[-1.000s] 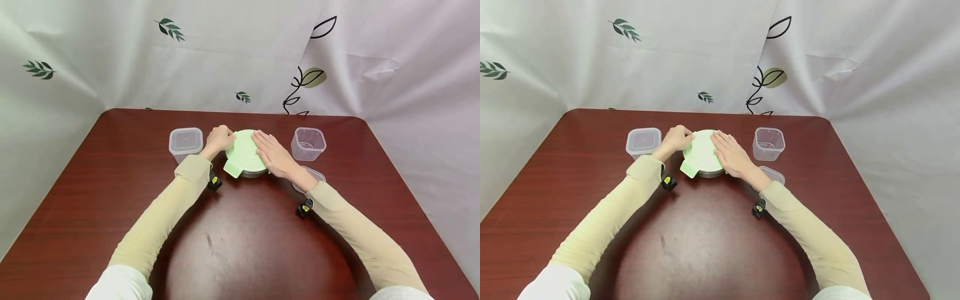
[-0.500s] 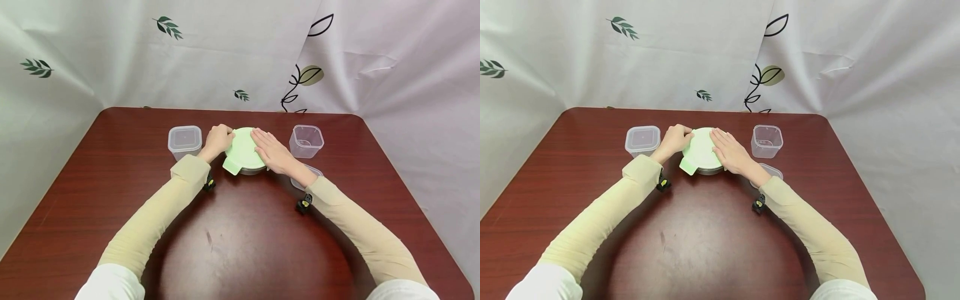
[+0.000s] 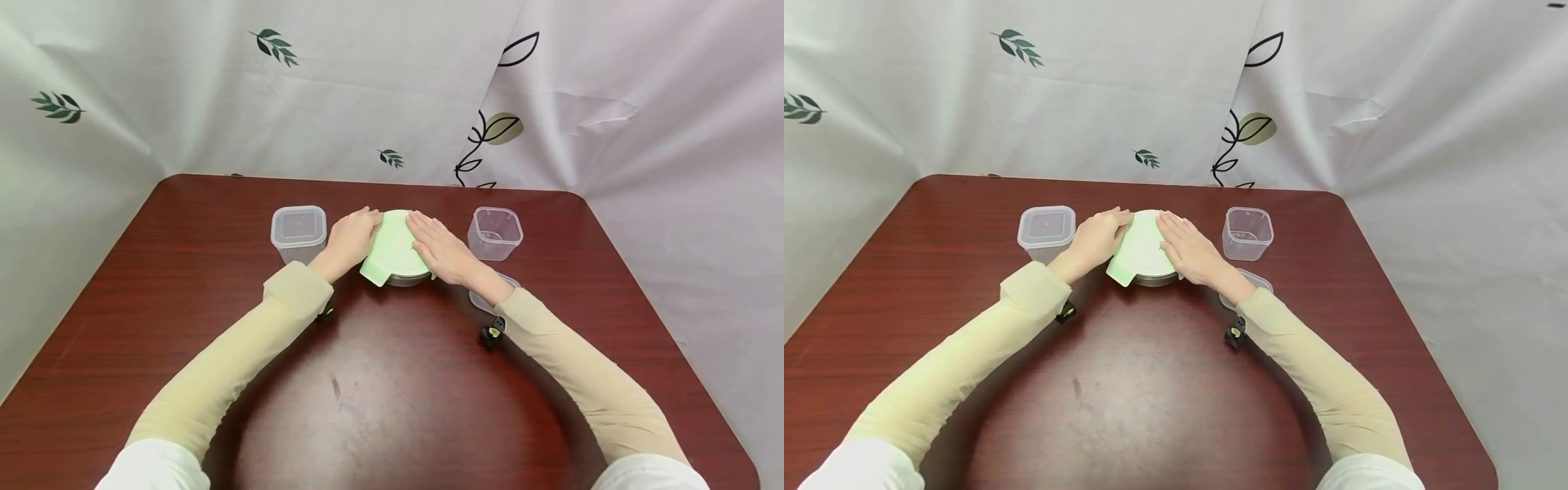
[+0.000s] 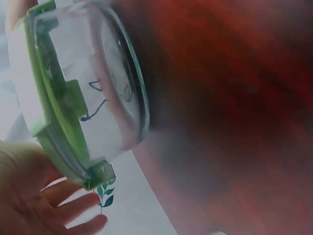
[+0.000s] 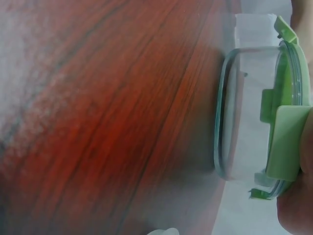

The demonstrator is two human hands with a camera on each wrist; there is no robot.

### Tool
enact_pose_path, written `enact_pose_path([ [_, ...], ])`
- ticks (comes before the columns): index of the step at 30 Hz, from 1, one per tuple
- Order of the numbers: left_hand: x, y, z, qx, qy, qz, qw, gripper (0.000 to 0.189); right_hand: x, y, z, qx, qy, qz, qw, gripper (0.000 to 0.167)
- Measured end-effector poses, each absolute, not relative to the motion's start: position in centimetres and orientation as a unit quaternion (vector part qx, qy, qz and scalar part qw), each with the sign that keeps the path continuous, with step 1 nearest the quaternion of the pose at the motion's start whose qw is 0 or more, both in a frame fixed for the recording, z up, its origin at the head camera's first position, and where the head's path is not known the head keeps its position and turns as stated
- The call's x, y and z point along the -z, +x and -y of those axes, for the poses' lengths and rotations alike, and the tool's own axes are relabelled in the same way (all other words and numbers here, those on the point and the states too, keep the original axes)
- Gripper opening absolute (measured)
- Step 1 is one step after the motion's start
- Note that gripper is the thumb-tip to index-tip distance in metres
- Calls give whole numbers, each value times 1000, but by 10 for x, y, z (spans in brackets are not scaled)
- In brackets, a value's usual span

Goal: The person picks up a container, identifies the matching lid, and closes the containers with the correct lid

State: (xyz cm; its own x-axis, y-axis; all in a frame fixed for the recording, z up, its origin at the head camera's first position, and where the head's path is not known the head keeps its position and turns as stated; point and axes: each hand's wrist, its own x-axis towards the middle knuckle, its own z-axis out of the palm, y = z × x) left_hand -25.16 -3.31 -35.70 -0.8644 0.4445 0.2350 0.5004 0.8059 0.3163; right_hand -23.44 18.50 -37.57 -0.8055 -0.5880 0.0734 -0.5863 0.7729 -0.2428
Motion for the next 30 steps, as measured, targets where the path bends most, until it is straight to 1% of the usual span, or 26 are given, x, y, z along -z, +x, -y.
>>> enact_pose_path([
  [2,359,-247,39,197,-277,935,96,23,376,-234,-185,133,-315,-940,-2,55],
  [4,362,-243,45,206,-306,924,104,23,376,-234,-185,135,-318,-939,-5,56],
  [9,363,-231,58,207,-367,902,89,33,374,-234,-184,125,-313,-942,5,55],
  [12,363,-228,63,197,-411,887,81,35,373,-234,-184,118,-310,-943,9,55],
  [16,364,-225,67,187,-460,866,56,39,374,-234,-185,113,-310,-944,9,55],
  [19,363,-223,70,185,-482,856,33,47,374,-234,-185,113,-309,-944,10,55],
  [23,360,-223,71,174,-494,852,17,58,373,-233,-185,118,-309,-944,11,55],
  [30,353,-226,71,149,-512,846,-23,62,373,-234,-185,116,-313,-943,10,55],
])
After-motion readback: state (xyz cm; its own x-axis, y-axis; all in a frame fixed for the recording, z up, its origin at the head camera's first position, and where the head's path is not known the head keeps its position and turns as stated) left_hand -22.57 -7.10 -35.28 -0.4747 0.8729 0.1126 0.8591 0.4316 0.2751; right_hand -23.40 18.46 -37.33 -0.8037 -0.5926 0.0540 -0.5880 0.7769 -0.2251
